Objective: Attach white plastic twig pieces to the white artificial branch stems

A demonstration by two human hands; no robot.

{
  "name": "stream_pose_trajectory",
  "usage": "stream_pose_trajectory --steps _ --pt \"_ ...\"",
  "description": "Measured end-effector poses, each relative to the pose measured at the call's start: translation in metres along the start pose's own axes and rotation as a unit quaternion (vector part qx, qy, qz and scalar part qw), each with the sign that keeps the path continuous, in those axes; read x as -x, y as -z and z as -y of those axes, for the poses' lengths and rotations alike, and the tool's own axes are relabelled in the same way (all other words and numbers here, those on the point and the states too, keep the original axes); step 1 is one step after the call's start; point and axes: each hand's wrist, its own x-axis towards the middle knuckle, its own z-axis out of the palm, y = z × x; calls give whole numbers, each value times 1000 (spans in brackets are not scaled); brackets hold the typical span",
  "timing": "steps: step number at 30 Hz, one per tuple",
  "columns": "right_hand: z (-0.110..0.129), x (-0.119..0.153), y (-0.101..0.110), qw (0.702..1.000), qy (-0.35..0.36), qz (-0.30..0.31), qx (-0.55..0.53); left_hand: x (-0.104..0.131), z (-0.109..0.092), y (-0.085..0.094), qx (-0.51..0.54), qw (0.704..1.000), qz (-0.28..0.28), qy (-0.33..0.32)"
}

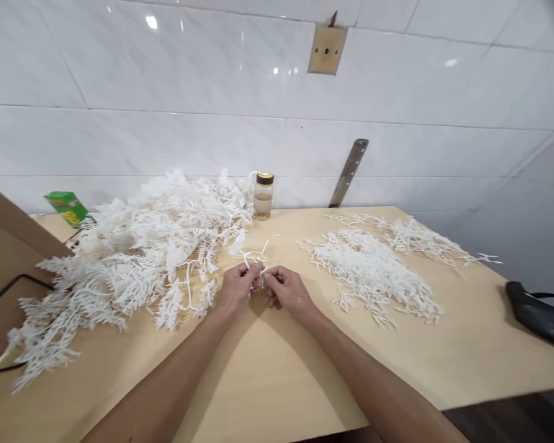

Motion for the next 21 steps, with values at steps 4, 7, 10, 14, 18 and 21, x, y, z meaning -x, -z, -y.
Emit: stream_pose_trajectory --steps 4,7,10,14,18,21 --pt "0 -1 -1 999 16 -20 32 1 -4 0 -56 998 17 -13" --pt "0 0 -1 995 46 -34 76 1 -5 1 -133 991 6 -26" --pt "-2 0 -1 985 82 -56 143 1 -4 2 -209 977 -21 -46" --pt "-4 -2 1 965 112 -68 229 2 -3 0 -259 960 -60 -90" --pt "-3 -1 2 953 112 -72 272 7 0 -4 -254 957 -74 -119" --pt "1 0 2 957 87 -74 266 8 5 -6 -223 962 -86 -128"
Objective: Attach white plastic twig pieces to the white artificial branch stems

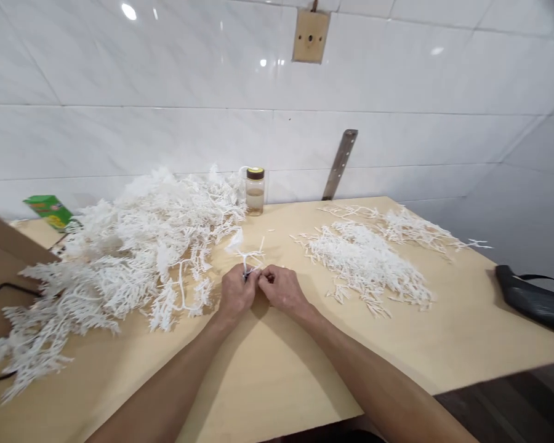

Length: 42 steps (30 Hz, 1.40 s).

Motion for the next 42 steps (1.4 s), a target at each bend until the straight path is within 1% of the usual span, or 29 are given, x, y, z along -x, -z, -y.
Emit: stream_pose_trajectory --steps 2,4,6,9,15,20,23,26,28,32,36,39,42 --pt "3 0 1 997 -52 19 -44 -1 1 -1 28 999 18 18" --pt "5 0 0 988 -108 44 -100 -2 1 0 59 997 36 47" --pt "6 -1 -1 979 -136 55 -141 -4 -2 3 94 991 67 70" --pt "5 -1 -4 975 -137 49 -170 -4 -6 7 131 984 82 90" --pt "8 0 -5 969 -147 53 -190 -4 -7 8 155 980 65 109" --pt "11 -1 -5 981 -130 58 -128 0 -6 7 129 988 45 77" --pt "6 -4 -6 980 -143 52 -127 5 -8 3 127 990 27 56" --pt "-2 -7 -4 979 -136 32 -146 8 -10 -1 152 986 32 55" --pt "-5 -8 -1 970 -140 47 -191 7 -9 -2 172 981 42 79" --pt "-5 -7 8 939 -156 101 -290 3 -8 2 190 972 48 127" --pt "0 -5 13 911 -130 157 -360 0 -5 5 223 964 56 135" --pt "3 -3 14 884 -129 186 -409 -2 -1 3 232 961 71 133" --pt "2 -3 11 876 -125 199 -421 -3 3 1 223 963 78 129"
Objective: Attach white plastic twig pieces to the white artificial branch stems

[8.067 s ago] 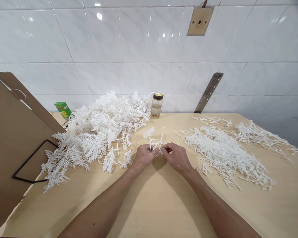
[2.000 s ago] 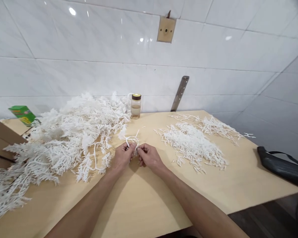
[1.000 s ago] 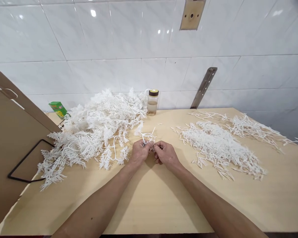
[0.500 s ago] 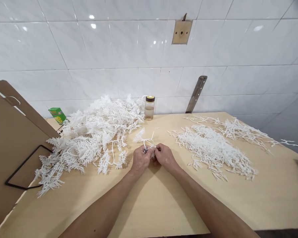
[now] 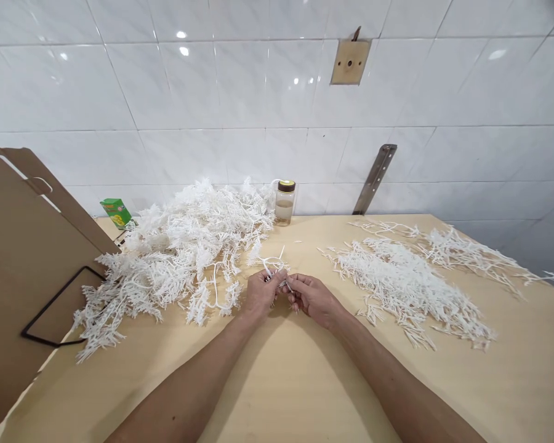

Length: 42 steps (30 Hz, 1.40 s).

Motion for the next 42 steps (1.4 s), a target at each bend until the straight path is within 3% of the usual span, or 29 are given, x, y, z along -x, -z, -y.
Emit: stream_pose_trajectory --steps 13,19,24,34,38,40,42 --pt "-9 -4 -6 975 20 -110 190 6 -7 -2 -19 1000 -6 -18" --pt "-13 -10 -5 973 -15 -162 162 9 -5 -5 -46 997 -40 -40" --pt "-8 -8 6 976 -11 -146 161 7 -6 -3 -5 1000 -7 -16" --pt "26 5 29 970 114 -193 92 -3 -6 0 135 990 -13 50" --pt "30 4 45 935 140 -278 168 -3 -4 1 130 991 16 24" --pt "32 5 58 892 133 -347 256 -3 -5 1 123 992 31 6" --pt "36 7 74 823 128 -410 371 -2 -6 2 119 992 37 -1"
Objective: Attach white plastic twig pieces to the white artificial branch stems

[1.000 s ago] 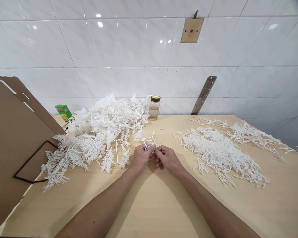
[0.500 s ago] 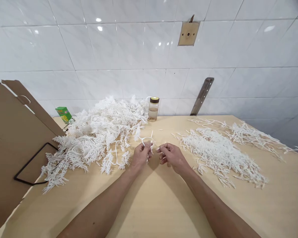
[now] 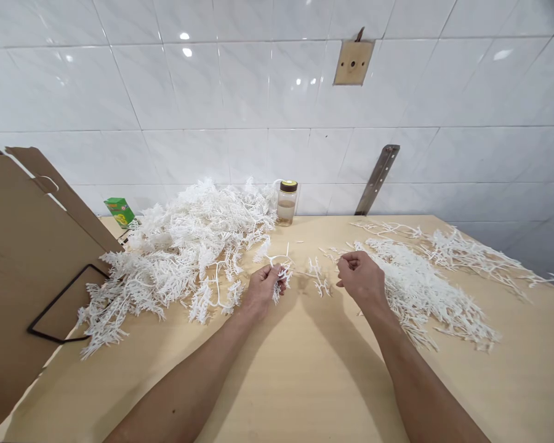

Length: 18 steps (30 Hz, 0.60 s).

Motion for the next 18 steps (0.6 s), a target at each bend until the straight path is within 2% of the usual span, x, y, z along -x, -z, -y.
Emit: stream_pose_trajectory --steps 3,5,7,9,10,11,12,13,15,18 --pt "-10 -11 13 981 90 -98 144 1 -2 0 3 1000 -3 5" --pt "-8 -10 16 964 156 -149 156 1 -2 0 7 1000 -4 5" --pt "2 0 12 961 198 -158 114 0 -1 0 11 1000 -3 1" --pt "17 18 0 976 194 -89 43 0 0 0 11 1000 -4 -6" --pt "25 28 -7 985 170 -27 4 -1 1 1 9 1000 -7 -9" --pt "31 38 -15 988 138 67 -31 -1 2 1 6 1000 -11 -12" --pt "36 46 -23 978 98 175 -60 -1 3 1 1 1000 -15 -15" --pt "39 53 -30 965 54 243 -80 -1 3 1 -7 1000 -18 -19" --pt "39 60 -41 944 -24 315 -101 -1 5 1 -29 999 -14 -31" --pt "31 58 -47 932 -76 333 -122 -1 6 1 -60 997 -4 -50"
